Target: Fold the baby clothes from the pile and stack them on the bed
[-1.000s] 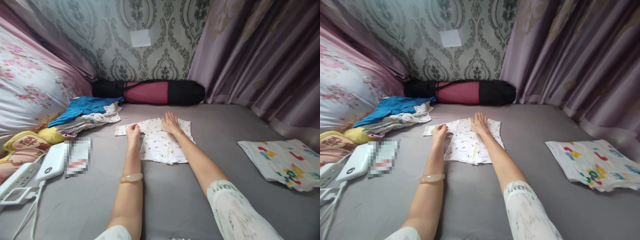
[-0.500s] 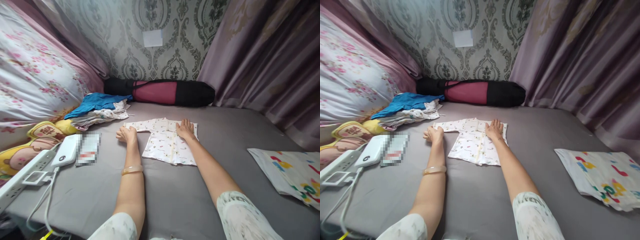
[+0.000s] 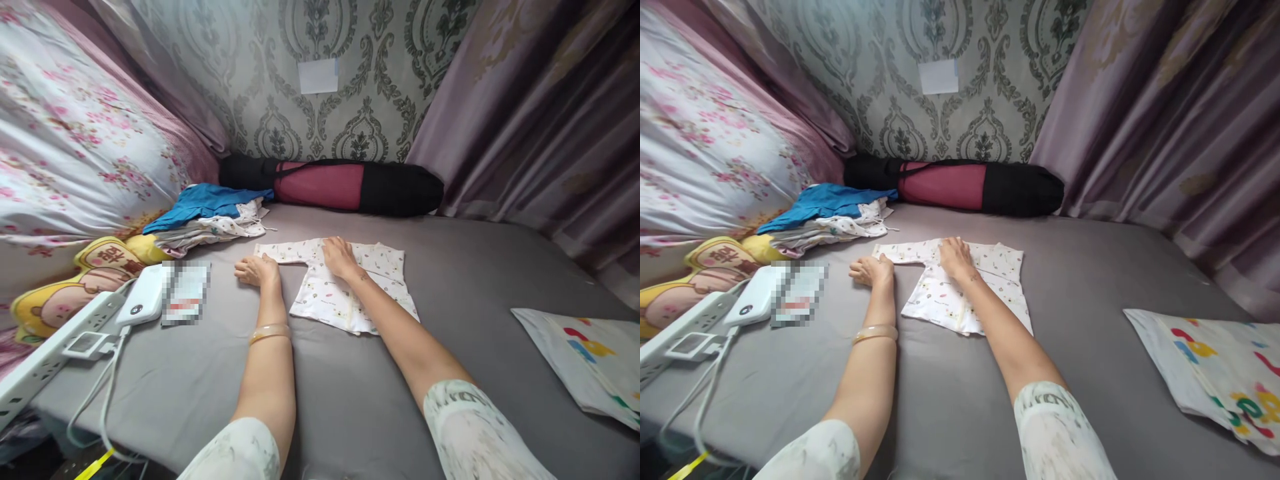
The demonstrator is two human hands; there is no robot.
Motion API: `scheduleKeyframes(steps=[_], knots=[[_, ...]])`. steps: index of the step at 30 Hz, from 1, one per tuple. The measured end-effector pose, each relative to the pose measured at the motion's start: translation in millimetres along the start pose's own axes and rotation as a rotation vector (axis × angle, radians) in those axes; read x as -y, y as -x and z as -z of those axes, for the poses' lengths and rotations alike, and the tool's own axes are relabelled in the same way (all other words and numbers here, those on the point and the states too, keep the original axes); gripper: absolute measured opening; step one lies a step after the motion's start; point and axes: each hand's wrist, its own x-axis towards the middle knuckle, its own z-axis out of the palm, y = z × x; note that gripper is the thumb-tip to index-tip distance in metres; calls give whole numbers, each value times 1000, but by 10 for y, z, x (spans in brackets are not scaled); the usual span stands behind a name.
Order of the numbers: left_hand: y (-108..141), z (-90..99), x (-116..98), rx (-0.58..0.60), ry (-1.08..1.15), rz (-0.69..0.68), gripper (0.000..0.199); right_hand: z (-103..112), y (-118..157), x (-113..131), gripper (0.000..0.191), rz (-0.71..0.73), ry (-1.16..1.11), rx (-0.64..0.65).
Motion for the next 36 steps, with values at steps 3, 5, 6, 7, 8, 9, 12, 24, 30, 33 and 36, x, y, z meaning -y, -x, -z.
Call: scheduleKeyframes(steps=[3,5,6,7,8,9,12,24,30,33,36], knots=[[-33,-11,13,3,-7,2,38,-56,-69,163,42,15,10,38],[-50,-19,23,-3,-9,3,35,-91,-99,195,40,4,24,46],[-55,-20,27,-8,-8,4,32,-104,-110,196,40,-3,29,48],[-60,-18,29,-10,-8,6,29,-114,-118,192,40,-12,31,49],[-65,-14,29,-8,-4,6,25,-118,-125,186,40,-21,31,54],[-73,-8,24,-2,8,2,20,-116,-132,180,41,-30,29,63],[-121,5,-16,36,130,-22,11,-82,-152,173,43,-48,22,114],[-251,50,-256,594,1405,203,32,129,-297,185,67,-43,51,408],[-106,76,-353,690,1433,106,30,116,-409,246,75,-102,49,444],[-35,57,-412,707,1476,92,29,96,-421,251,76,-120,48,443],[29,60,-478,728,1489,118,30,63,-406,181,78,-100,-14,386]])
